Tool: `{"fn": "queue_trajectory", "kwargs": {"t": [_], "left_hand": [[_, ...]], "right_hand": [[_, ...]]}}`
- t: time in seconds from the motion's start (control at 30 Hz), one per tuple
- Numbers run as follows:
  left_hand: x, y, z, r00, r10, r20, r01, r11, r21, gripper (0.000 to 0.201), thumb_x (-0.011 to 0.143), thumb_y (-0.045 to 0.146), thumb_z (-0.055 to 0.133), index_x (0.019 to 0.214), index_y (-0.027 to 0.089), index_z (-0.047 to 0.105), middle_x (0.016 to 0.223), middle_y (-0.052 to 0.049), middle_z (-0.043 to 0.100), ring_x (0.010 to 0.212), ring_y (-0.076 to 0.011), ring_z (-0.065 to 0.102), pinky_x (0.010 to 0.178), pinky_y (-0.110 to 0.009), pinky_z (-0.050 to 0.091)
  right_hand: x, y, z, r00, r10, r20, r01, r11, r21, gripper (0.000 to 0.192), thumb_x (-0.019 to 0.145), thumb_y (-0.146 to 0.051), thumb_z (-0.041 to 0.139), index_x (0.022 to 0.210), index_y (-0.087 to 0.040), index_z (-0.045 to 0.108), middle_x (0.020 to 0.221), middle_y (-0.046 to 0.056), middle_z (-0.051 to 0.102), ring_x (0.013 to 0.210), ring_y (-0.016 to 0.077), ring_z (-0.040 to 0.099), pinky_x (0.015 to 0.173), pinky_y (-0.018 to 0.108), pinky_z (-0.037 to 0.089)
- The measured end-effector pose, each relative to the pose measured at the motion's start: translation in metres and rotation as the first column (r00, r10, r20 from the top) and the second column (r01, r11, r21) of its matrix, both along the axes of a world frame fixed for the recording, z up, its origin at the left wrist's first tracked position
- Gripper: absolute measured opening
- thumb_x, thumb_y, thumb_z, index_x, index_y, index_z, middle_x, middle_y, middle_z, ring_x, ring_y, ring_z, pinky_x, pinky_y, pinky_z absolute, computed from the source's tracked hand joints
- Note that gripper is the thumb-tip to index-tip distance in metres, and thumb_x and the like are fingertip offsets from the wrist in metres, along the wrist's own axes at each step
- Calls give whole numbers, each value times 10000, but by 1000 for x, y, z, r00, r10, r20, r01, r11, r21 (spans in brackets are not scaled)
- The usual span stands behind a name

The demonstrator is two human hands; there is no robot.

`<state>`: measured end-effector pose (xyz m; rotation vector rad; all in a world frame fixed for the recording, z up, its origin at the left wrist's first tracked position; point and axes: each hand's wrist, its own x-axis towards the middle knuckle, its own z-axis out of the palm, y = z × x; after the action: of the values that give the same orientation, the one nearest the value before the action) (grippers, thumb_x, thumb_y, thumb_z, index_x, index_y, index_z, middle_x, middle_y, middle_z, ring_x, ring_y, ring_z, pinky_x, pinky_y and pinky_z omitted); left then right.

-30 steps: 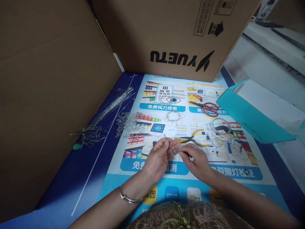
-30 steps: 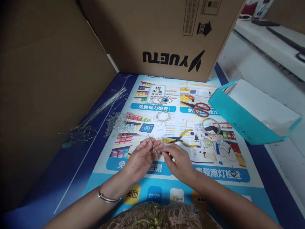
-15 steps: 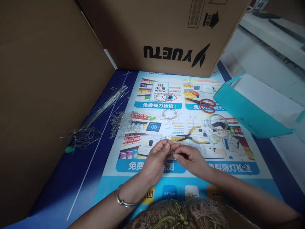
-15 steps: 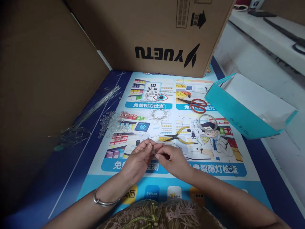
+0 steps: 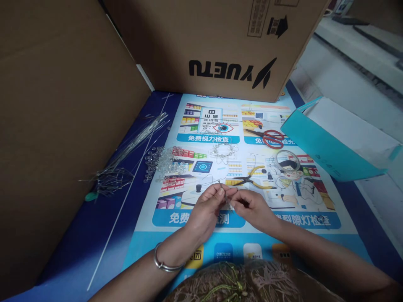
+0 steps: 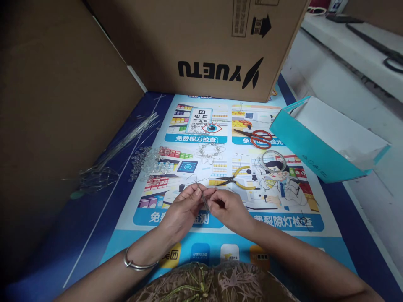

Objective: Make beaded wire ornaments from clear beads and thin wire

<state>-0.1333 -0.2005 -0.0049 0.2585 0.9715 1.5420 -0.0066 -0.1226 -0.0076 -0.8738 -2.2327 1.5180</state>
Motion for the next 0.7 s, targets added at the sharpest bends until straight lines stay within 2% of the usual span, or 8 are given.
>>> {"fn": "queue_trajectory", "kwargs": {"t": [0.13,0.23,0.4,0.57,0.7], "left_hand": [[1,0,2,1000,1,24,-1,1000,-8,154,772,313,606,816,168,579,853,-42,655,845,-163,591,803,-274,386],[1,-1,2,999,-14,39,14,1000,-13,137,780,300,599,828,172,588,884,-38,648,894,-161,578,834,-273,377],[-2,0,-1,999,-26,-20,26,999,-23,129,783,279,596,836,162,611,832,-23,624,767,-119,552,739,-239,399],[-4,1,-3,998,-43,-48,43,999,-2,133,798,272,573,835,151,615,894,-43,606,791,-132,534,686,-243,410],[-6,0,-5,997,-54,-47,53,998,-18,133,790,277,585,849,160,608,740,-6,567,675,-106,515,632,-233,399]], "right_hand": [[-1,-1,-1,999,5,-42,-6,1000,-28,118,765,-260,524,676,-183,531,613,-27,487,555,92,411,499,204,334],[-1,0,-1,997,10,-82,-16,997,-75,145,770,-263,518,650,-182,513,627,-19,489,580,97,421,520,211,348],[0,1,3,995,9,-101,-28,981,-191,188,786,-287,513,634,-184,472,603,-32,433,542,87,373,500,211,310],[3,4,1,997,8,-73,-22,980,-198,161,797,-283,513,675,-178,511,590,-39,419,544,85,359,501,207,296],[5,5,-1,996,-3,-88,-19,970,-241,152,799,-281,518,690,-175,519,598,-42,447,549,80,390,511,198,315]]}}
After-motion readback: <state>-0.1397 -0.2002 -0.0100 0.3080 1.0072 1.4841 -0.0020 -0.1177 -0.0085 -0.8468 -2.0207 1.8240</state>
